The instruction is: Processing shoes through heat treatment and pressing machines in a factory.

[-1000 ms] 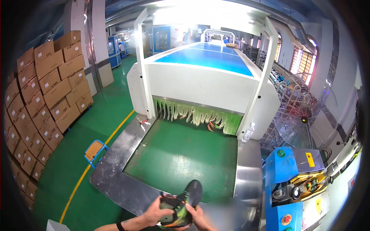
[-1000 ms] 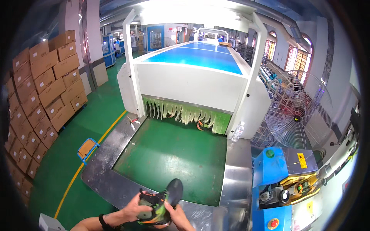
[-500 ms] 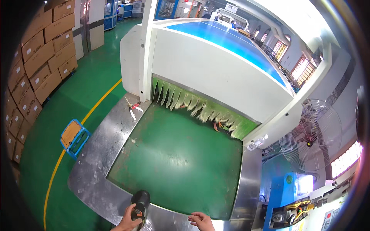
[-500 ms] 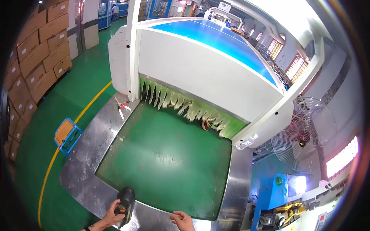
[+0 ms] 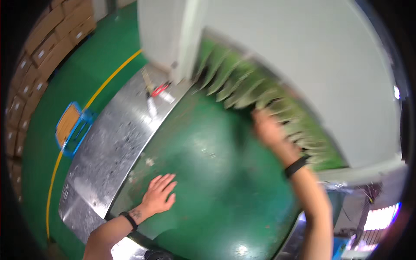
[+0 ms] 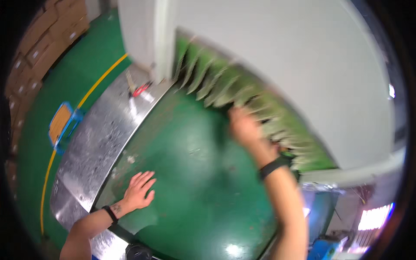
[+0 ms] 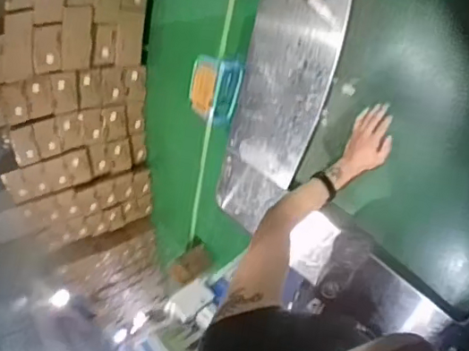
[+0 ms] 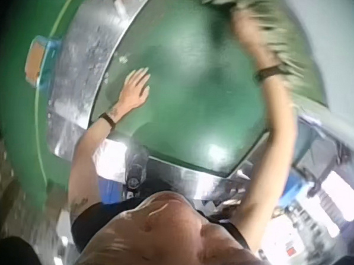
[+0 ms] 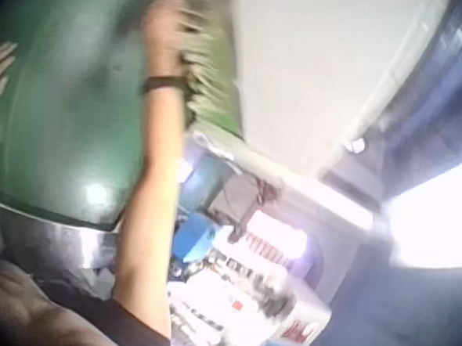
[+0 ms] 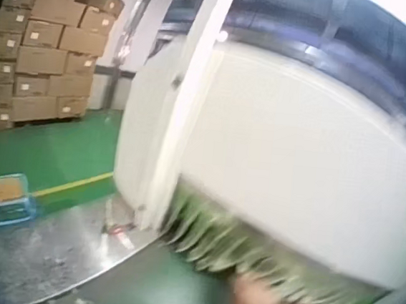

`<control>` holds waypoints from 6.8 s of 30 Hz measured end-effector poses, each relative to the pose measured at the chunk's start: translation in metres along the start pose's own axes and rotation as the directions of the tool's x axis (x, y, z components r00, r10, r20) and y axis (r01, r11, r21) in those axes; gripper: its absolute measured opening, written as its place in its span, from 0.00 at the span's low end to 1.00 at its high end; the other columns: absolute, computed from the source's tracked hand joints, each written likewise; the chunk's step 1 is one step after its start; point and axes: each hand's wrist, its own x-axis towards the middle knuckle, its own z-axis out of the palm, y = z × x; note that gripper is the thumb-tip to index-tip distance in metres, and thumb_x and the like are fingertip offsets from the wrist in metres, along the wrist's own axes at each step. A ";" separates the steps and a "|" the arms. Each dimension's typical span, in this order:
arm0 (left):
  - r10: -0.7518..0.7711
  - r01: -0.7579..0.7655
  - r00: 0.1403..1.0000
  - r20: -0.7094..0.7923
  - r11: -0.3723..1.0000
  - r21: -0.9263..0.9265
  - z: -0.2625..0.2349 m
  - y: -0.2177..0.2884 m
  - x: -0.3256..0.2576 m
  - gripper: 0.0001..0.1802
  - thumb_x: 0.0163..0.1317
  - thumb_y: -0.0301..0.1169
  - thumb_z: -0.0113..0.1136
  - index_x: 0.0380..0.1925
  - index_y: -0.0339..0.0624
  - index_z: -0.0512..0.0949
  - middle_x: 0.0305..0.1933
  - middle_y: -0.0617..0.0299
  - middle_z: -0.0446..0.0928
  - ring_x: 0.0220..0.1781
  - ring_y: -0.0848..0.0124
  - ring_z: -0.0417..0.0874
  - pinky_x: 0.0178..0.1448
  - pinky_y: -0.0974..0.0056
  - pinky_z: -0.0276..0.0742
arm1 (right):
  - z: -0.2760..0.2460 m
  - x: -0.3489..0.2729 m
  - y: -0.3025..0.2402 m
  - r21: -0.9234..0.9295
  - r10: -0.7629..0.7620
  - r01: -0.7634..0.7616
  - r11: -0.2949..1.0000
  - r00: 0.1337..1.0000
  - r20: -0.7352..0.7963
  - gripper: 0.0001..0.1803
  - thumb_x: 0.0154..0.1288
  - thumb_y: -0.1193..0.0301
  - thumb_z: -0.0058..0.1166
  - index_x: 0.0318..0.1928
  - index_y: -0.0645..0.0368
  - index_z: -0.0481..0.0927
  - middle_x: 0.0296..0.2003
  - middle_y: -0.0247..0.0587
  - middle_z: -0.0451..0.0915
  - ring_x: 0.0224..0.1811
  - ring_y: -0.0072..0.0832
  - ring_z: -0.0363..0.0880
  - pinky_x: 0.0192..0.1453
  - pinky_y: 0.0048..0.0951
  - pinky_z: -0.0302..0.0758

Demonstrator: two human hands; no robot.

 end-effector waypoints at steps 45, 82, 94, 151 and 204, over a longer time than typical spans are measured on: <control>0.668 0.480 0.444 0.597 0.385 -0.788 -0.024 0.616 -0.329 0.42 0.54 0.36 0.69 0.66 0.36 0.60 0.58 0.57 0.73 0.58 0.61 0.75 0.66 0.57 0.69 | -0.671 -0.711 -0.390 0.746 0.755 -0.120 -0.655 -0.090 0.649 0.31 0.58 0.69 0.64 0.62 0.63 0.69 0.53 0.41 0.77 0.55 0.26 0.74 0.65 0.32 0.68; 0.604 0.516 -0.240 0.760 0.743 -0.427 0.064 0.935 -0.452 0.42 0.38 0.23 0.68 0.60 0.33 0.67 0.52 0.53 0.77 0.50 0.66 0.80 0.57 0.61 0.75 | -0.826 -1.009 -0.519 0.949 0.165 0.171 -0.265 -0.962 0.219 0.29 0.56 0.78 0.51 0.61 0.59 0.68 0.52 0.45 0.77 0.52 0.40 0.81 0.57 0.44 0.79; 0.032 0.706 0.537 0.843 0.530 -0.470 -0.029 0.599 -0.450 0.30 0.53 0.24 0.58 0.60 0.37 0.68 0.51 0.55 0.74 0.53 0.64 0.75 0.58 0.60 0.72 | -0.669 -1.198 -0.355 0.102 0.474 -0.481 -0.871 -0.876 -0.090 0.29 0.50 0.77 0.49 0.55 0.73 0.63 0.39 0.70 0.78 0.44 0.64 0.78 0.50 0.49 0.75; -0.317 0.204 0.924 -0.213 0.882 -0.425 -0.075 0.358 -0.345 0.47 0.51 0.32 0.67 0.67 0.27 0.54 0.70 0.37 0.57 0.72 0.46 0.60 0.75 0.50 0.53 | -0.518 -0.586 -0.390 0.435 0.357 -0.407 -0.804 0.254 0.899 0.53 0.53 0.73 0.64 0.74 0.62 0.44 0.73 0.55 0.47 0.75 0.50 0.50 0.74 0.48 0.54; 0.591 0.388 -0.767 -0.251 0.115 -0.914 -0.239 0.516 -0.587 0.23 0.60 0.23 0.57 0.57 0.35 0.70 0.53 0.52 0.78 0.55 0.60 0.81 0.62 0.60 0.73 | -0.895 -0.311 -0.663 0.208 -0.101 -0.217 -0.954 -0.422 -0.901 0.15 0.66 0.74 0.53 0.51 0.67 0.75 0.46 0.50 0.79 0.45 0.38 0.79 0.52 0.35 0.76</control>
